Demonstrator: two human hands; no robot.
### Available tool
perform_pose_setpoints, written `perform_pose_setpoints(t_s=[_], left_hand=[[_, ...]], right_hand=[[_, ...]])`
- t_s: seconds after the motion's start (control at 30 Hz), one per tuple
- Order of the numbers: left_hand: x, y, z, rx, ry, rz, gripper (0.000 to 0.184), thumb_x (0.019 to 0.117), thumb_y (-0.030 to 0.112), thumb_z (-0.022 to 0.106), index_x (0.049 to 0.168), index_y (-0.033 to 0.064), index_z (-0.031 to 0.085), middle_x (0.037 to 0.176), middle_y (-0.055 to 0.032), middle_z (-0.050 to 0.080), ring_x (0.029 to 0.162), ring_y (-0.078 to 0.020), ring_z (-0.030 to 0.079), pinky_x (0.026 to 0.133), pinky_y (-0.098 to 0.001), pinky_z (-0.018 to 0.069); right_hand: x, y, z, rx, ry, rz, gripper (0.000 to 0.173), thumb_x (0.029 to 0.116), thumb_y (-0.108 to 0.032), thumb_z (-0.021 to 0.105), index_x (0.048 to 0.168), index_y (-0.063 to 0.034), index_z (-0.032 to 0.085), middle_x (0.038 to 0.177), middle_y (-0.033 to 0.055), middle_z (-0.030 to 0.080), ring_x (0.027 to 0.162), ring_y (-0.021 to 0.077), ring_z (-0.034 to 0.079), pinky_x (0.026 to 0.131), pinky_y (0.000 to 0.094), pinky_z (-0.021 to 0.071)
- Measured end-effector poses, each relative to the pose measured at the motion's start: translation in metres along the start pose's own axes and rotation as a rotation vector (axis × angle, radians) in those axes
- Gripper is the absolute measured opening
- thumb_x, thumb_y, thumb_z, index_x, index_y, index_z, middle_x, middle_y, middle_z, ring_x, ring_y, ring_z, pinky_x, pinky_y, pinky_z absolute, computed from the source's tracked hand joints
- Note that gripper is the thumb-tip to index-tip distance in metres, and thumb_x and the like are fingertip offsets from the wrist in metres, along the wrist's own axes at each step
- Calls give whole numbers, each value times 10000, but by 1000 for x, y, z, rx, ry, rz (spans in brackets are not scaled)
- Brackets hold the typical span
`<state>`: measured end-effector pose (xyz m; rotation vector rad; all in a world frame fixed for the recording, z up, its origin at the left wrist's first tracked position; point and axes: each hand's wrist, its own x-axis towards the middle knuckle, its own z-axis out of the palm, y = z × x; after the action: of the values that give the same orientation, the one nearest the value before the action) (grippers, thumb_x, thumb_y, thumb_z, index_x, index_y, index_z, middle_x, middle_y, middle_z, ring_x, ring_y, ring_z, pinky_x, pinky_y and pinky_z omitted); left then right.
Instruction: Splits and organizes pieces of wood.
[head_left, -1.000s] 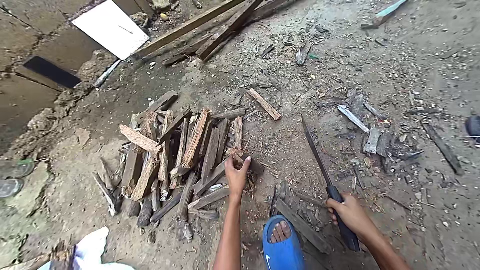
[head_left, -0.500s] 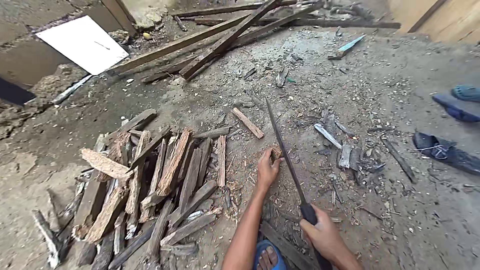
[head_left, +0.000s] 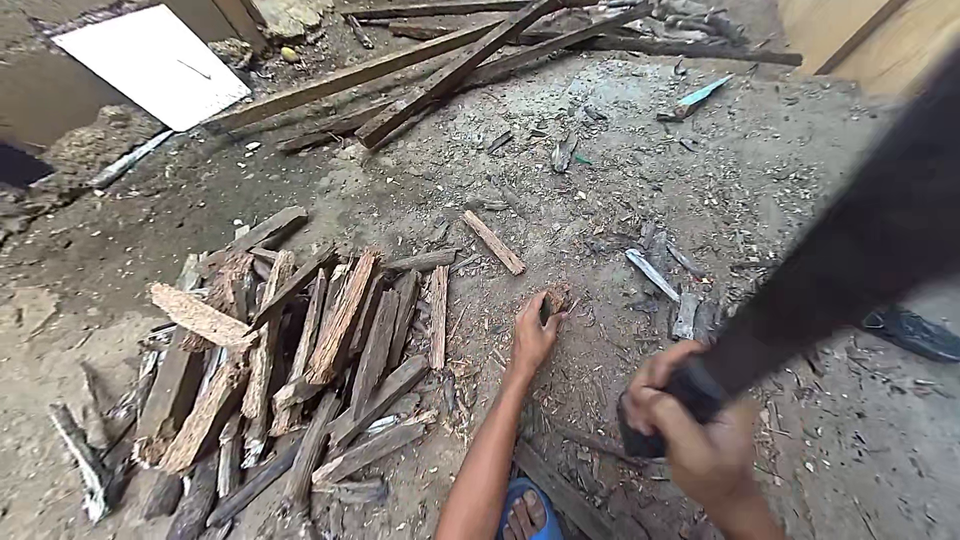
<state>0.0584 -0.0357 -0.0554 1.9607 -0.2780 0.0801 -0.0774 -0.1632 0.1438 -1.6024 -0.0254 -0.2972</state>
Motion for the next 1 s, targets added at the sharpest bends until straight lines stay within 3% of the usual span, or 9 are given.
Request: perform_pose_setpoints(t_s=[0.07,0.13,0.27,0.4,0.53,0.63,0.73,0.83,1.0], left_hand=[[-2,0,1,6,18,-1,460,910,179,747,1270,-86,638,1194,-215,709,1131,-284,696,1058,-442,523],[-5,-4,2,-1,27,-22,467,899,148,744,1283,-90,624,1184,-214,709,1119,-290,694,1050,-450,525],[-10,-7,-5,-5,-8,-63,468,903,151,744,1291,-79,621,1168,-198,716,1108,-278,699,1039,-455,532],[-2,-2,-2,38,-22,-24,418,904,142,729,1236,-96,639,1158,-223,709,1106,-301,695,1036,-454,527],[-4,2,-6,40,-51,-42,726,930,294,731,1503,-42,438,1485,-232,523,1392,-331,503,1189,-477,381],[-28,-9,-20,-14,101,-47,715,983,400,613,1512,-40,420,1541,-229,458,1466,-349,398,1216,-519,321],[-59,-13,-43,-69,283,-116,607,1030,333,521,1476,-71,439,1483,-243,506,1417,-299,456,1182,-446,372],[-87,-22,-59,-102,418,-182,571,1031,287,509,1451,-95,448,1427,-252,542,1351,-277,517,1135,-415,428],[-99,-15,-53,-132,481,-213,526,1028,238,508,1432,-95,464,1382,-236,570,1304,-261,550,1111,-400,455]], right_hand=[[-23,55,5,-278,-24,424,150,833,-176,663,926,-65,625,623,-14,585,469,117,568,456,330,527],[-29,100,10,-437,-156,825,202,885,-209,687,985,-40,640,659,61,593,520,200,591,529,426,536],[-31,105,21,-512,-211,920,205,893,-206,692,1008,-41,654,714,75,608,588,206,602,589,437,532],[-33,116,17,-443,-150,883,204,885,-190,692,1005,-38,629,690,69,595,538,191,583,549,410,529],[-18,80,2,-304,-137,844,180,882,-183,656,1005,-58,615,611,33,571,464,164,568,473,357,530],[-7,6,-16,-42,-111,512,214,920,-303,666,978,-110,596,588,-47,539,441,87,531,425,275,511],[20,-55,-36,246,-152,93,401,947,-647,603,1016,-256,660,680,-106,603,524,19,566,474,204,512],[21,-56,-42,290,-168,-38,480,961,-706,511,1034,-264,685,703,-82,638,568,50,613,540,217,530],[-50,111,-24,-163,-77,894,400,1046,-407,581,878,-44,581,543,7,522,429,137,521,455,326,511]])
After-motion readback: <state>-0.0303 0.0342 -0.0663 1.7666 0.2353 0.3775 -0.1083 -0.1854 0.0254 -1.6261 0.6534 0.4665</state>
